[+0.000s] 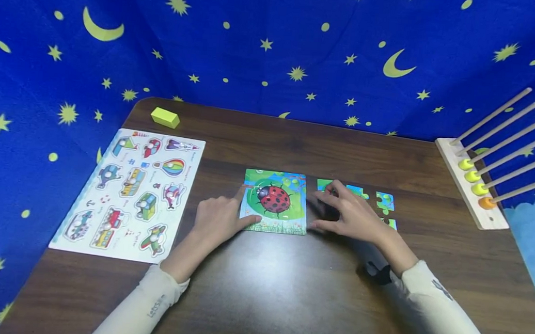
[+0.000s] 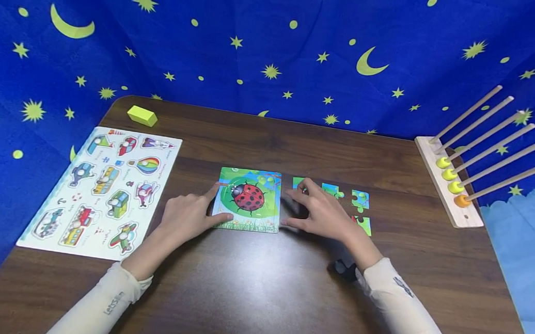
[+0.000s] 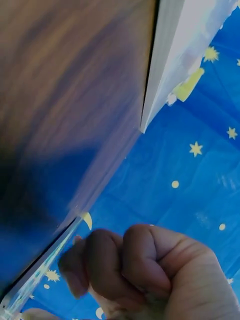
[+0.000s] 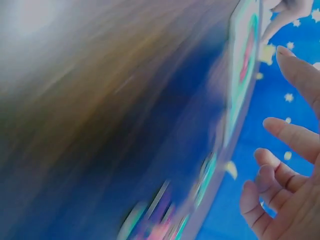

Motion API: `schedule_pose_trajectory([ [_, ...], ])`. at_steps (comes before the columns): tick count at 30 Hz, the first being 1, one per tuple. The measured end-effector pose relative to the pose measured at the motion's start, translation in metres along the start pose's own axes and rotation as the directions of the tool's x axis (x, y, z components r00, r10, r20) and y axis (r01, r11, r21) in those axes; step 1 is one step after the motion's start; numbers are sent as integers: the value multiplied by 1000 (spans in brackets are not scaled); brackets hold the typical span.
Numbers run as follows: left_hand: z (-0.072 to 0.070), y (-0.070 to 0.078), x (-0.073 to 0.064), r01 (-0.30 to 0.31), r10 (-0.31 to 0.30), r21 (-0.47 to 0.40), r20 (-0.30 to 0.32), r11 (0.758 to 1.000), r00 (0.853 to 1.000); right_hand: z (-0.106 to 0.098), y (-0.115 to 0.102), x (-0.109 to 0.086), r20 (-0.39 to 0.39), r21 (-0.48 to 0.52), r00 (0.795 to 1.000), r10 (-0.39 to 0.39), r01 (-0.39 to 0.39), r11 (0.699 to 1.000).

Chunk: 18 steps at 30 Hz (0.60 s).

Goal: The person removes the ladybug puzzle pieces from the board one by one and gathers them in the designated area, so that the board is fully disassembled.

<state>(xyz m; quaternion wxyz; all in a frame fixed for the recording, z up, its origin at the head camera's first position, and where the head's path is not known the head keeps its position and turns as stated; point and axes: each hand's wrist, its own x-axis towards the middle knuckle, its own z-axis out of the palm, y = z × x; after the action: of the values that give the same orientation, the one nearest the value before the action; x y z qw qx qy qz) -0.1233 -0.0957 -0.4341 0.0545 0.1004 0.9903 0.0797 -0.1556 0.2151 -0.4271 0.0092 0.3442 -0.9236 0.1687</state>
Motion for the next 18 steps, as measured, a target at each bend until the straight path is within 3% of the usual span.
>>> schedule_pose_trajectory([
  [7,2,-10,-1,0,-1,10,68,1000,998,13,-28,40,63,53,997,-54,51,997],
  [18,2,-10,1,30,-32,18,101,999,994,37,-55,81,114,19,993,-21,19,1000],
])
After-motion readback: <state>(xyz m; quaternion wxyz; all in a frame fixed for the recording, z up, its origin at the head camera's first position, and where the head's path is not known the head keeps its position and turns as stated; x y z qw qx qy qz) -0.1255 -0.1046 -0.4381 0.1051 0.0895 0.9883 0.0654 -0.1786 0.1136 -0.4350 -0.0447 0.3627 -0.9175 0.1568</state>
